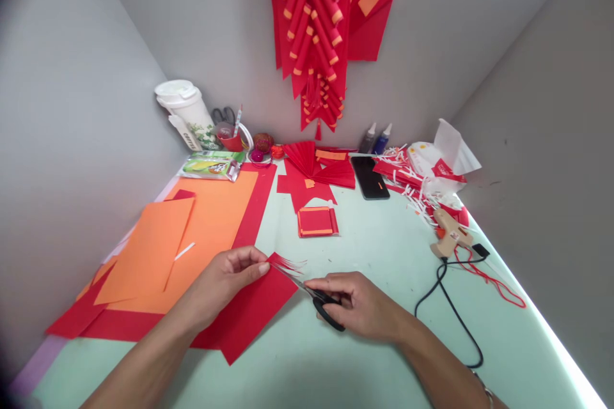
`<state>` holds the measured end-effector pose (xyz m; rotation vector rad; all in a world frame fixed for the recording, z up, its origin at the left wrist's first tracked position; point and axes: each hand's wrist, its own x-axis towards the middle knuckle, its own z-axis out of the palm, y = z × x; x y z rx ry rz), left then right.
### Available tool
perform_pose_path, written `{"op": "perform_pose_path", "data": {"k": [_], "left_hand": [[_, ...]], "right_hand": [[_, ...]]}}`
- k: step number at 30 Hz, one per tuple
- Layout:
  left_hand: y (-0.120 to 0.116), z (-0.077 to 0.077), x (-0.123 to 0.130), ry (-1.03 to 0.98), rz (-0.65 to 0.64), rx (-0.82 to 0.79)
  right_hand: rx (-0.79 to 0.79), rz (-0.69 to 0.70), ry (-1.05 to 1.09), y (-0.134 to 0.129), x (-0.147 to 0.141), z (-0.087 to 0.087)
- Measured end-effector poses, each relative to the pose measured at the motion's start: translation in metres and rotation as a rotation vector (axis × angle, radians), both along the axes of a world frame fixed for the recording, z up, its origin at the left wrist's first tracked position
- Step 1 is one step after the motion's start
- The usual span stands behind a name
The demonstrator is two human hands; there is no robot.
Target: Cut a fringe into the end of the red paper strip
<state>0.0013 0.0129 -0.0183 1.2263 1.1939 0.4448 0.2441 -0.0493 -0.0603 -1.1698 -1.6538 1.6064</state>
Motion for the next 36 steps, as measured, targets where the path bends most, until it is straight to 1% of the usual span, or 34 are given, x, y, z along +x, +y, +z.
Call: {"op": "perform_pose_path", "data": {"k": [4,8,15,20,27,31,36], "left_hand": [[-0.0005,-0.0010,0.0000,0.004,-0.003,0.007],[-0.0006,-0.0004,-0.0003,0.004,-0.004,-0.020],[-0.0012,0.0015,0.0011,0.002,0.006,-0.038],[-0.0020,0.0029,0.0021,-0.007,0.020,-0.056],[-0.0020,0.0014,0.0028,-0.011,0.014,-0.017],[-0.0027,0.0005,0.0033,-0.002,-0.009,-0.039],[-0.0030,0.0027,0.0041,-0.012,0.002,-0.044]], "right_hand": [[-0.001,-0.011,-0.005,-0.0009,-0.0016,0.0006],[0.017,-0.020,-0.032,-0.0010,-0.0005,-0.0011],[0.001,-0.014,0.020,-0.0010,0.0010,-0.0043],[0.011,-0.004,0.007,-0.0002,0.0024,-0.0067],[0.032,-0.013,-0.028,-0.0008,-0.0009,-0.0037],[0.026,-0.008,-0.027,-0.0006,-0.0026,-0.0030],[0.026,0.009,-0.035,0.0004,0.0001,-0.0051]]}}
